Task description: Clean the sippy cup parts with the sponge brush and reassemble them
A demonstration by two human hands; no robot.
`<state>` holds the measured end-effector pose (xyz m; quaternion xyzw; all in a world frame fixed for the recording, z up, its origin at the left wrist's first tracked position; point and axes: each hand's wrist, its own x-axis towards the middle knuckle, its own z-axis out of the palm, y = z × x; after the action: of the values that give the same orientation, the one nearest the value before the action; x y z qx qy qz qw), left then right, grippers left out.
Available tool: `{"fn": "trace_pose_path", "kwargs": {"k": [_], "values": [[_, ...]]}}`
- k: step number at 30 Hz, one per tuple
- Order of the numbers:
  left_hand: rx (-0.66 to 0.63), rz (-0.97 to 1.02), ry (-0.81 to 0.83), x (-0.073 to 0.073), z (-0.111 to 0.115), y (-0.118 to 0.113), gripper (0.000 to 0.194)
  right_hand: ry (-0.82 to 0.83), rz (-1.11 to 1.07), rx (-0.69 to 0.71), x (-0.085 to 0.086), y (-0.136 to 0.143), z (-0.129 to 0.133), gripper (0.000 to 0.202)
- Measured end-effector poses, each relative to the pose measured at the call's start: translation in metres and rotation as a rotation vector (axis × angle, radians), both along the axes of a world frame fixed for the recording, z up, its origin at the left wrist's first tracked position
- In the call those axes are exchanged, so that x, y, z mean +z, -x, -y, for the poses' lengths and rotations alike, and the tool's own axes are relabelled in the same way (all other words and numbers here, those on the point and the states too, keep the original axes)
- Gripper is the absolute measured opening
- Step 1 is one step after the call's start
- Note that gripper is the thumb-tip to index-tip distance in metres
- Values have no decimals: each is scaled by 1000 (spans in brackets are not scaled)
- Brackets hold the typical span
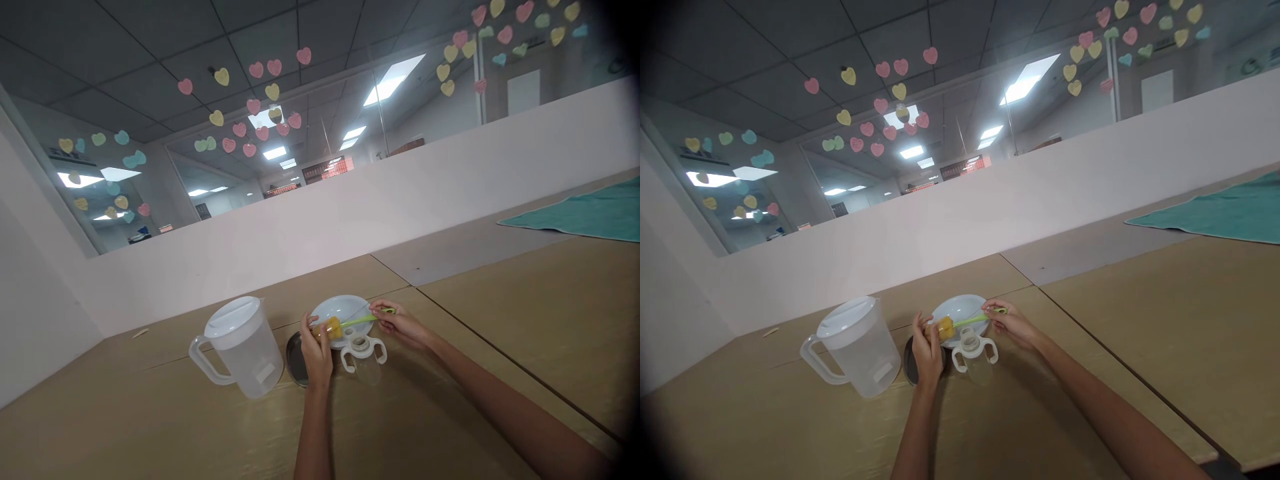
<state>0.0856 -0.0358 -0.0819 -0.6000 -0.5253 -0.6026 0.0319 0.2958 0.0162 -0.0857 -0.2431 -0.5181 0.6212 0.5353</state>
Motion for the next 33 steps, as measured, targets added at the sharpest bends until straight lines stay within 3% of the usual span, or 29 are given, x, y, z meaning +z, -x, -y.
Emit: {"fn": "trace_pose_path", "kwargs": {"k": [6,9,14,19,25,30,33], "values": [[336,-30,-179,5,-1,11,56,70,-34,-170,-4,-1,-8,36],[430,-37,-106,1,-4,24,57,106,-85,-265,-6,-3,-13,35],[424,-131,79,-16,-13,47,64,103,-97,-338,-9,-5,-17,34],[466,-227,216,-28,-16,59,61,67,-19,-274,-12,-2,-16,33],[421,-279,235,-35,-21,67,58,49,-19,-333,-7,0,-13,35],[448,-268,192,-29,-21,58,46,19,-86,-545,-5,-4,-16,32],[350,-342,143,-17,-16,38,30,14,-137,-620,-7,-6,-17,29]]}}
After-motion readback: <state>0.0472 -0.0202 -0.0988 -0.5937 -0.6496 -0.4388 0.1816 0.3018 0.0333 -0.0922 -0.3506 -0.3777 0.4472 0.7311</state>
